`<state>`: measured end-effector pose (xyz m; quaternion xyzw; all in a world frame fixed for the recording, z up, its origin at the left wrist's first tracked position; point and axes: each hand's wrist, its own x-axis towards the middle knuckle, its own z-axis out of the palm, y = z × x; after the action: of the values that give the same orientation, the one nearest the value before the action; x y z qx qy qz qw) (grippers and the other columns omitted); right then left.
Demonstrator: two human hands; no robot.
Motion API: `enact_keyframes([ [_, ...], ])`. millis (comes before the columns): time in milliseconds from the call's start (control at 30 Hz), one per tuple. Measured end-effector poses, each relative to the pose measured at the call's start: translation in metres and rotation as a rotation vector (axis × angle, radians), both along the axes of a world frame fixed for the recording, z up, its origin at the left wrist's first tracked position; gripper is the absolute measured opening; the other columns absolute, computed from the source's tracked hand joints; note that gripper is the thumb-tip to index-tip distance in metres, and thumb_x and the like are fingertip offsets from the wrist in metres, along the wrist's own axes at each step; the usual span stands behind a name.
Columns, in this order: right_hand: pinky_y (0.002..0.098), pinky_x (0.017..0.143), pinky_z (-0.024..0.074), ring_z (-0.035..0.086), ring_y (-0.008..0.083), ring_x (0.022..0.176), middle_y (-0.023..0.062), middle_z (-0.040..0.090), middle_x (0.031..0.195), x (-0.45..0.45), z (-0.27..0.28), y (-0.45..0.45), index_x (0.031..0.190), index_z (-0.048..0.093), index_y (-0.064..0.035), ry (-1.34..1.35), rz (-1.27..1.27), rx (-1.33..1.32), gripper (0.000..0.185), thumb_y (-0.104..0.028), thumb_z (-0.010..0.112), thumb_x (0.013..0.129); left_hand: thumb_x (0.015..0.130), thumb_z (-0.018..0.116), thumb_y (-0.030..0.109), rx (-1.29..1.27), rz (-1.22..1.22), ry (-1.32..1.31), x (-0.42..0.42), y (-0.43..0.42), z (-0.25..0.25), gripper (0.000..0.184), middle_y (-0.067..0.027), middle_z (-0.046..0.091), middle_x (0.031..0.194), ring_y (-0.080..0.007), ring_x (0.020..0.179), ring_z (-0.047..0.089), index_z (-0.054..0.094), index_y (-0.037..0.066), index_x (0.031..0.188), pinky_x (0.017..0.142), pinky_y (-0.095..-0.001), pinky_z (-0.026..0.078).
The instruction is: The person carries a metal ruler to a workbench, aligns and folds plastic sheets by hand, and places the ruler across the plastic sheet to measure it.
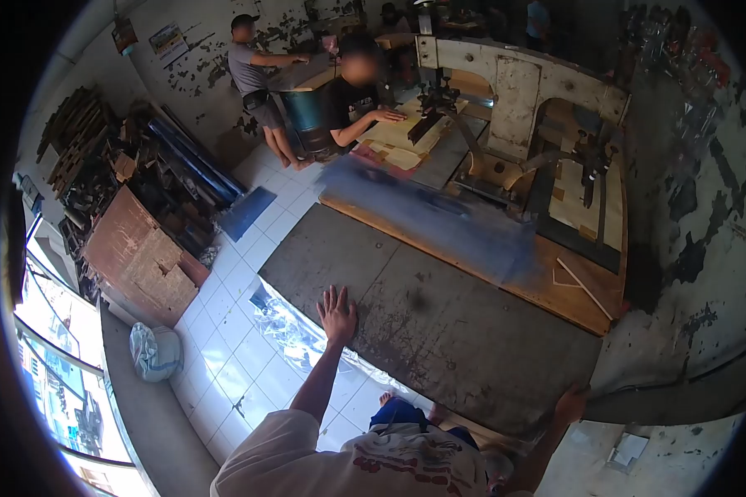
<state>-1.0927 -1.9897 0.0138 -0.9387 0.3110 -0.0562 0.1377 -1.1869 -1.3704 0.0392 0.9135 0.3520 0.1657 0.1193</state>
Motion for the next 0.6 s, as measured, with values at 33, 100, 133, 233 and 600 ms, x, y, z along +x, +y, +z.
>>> enact_keyframes([
  [33, 0.0528, 0.08, 0.0476, 0.061, 0.044, 0.095, 0.025, 0.062, 0.108, -0.0018, -0.0026, -0.0023, 0.131, 0.043, -0.0066, -0.01, 0.001, 0.0, 0.059, -0.052, 0.037, 0.094, 0.093, 0.048, 0.035, -0.003, 0.001, -0.007, -0.0003, -0.0002, 0.0004, 0.05, -0.012, 0.027, 0.152, -0.0301, 0.142, 0.02, 0.044, 0.017, 0.139, 0.115, -0.0518, 0.009],
  [100, 0.0534, 0.078, 0.0483, 0.061, 0.0447, 0.093, 0.0254, 0.063, 0.106, 0.0005, -0.0065, -0.0046, 0.129, 0.044, -0.0053, -0.036, 0.006, 0.001, 0.059, -0.053, 0.036, 0.095, 0.093, 0.048, 0.034, -0.009, 0.004, -0.027, 0.0006, -0.0008, 0.0, 0.049, -0.012, 0.028, 0.152, -0.0302, 0.142, 0.021, 0.045, 0.017, 0.139, 0.115, -0.0517, 0.009],
  [133, 0.0533, 0.078, 0.0484, 0.062, 0.0447, 0.092, 0.0255, 0.063, 0.105, 0.0, -0.0074, -0.0073, 0.128, 0.045, -0.0052, -0.056, 0.009, -0.013, 0.059, -0.053, 0.036, 0.095, 0.092, 0.048, 0.034, -0.01, 0.002, -0.03, 0.0003, -0.0027, -0.0006, 0.049, -0.0119, 0.029, 0.151, -0.0302, 0.142, 0.021, 0.045, 0.017, 0.138, 0.115, -0.0517, 0.009],
  [233, 0.0528, 0.077, 0.0489, 0.062, 0.0447, 0.091, 0.0256, 0.064, 0.103, -0.0004, -0.0108, -0.0024, 0.125, 0.047, -0.0049, -0.116, 0.022, -0.026, 0.059, -0.054, 0.036, 0.095, 0.092, 0.049, 0.034, 0.001, 0.003, -0.035, 0.0017, 0.002, -0.0013, 0.049, -0.0116, 0.029, 0.151, -0.0302, 0.141, 0.022, 0.045, 0.017, 0.138, 0.115, -0.0516, 0.009],
  [600, 0.0524, 0.075, 0.0497, 0.062, 0.0439, 0.09, 0.0255, 0.064, 0.1, -0.0023, -0.0034, 0.0001, 0.123, 0.048, -0.003, -0.118, 0.03, -0.023, 0.06, -0.055, 0.036, 0.094, 0.093, 0.048, 0.033, 0.003, 0.01, -0.049, 0.0006, -0.0005, -0.0026, 0.048, -0.0119, 0.032, 0.15, -0.0302, 0.141, 0.023, 0.046, 0.016, 0.137, 0.115, -0.0511, 0.01],
])
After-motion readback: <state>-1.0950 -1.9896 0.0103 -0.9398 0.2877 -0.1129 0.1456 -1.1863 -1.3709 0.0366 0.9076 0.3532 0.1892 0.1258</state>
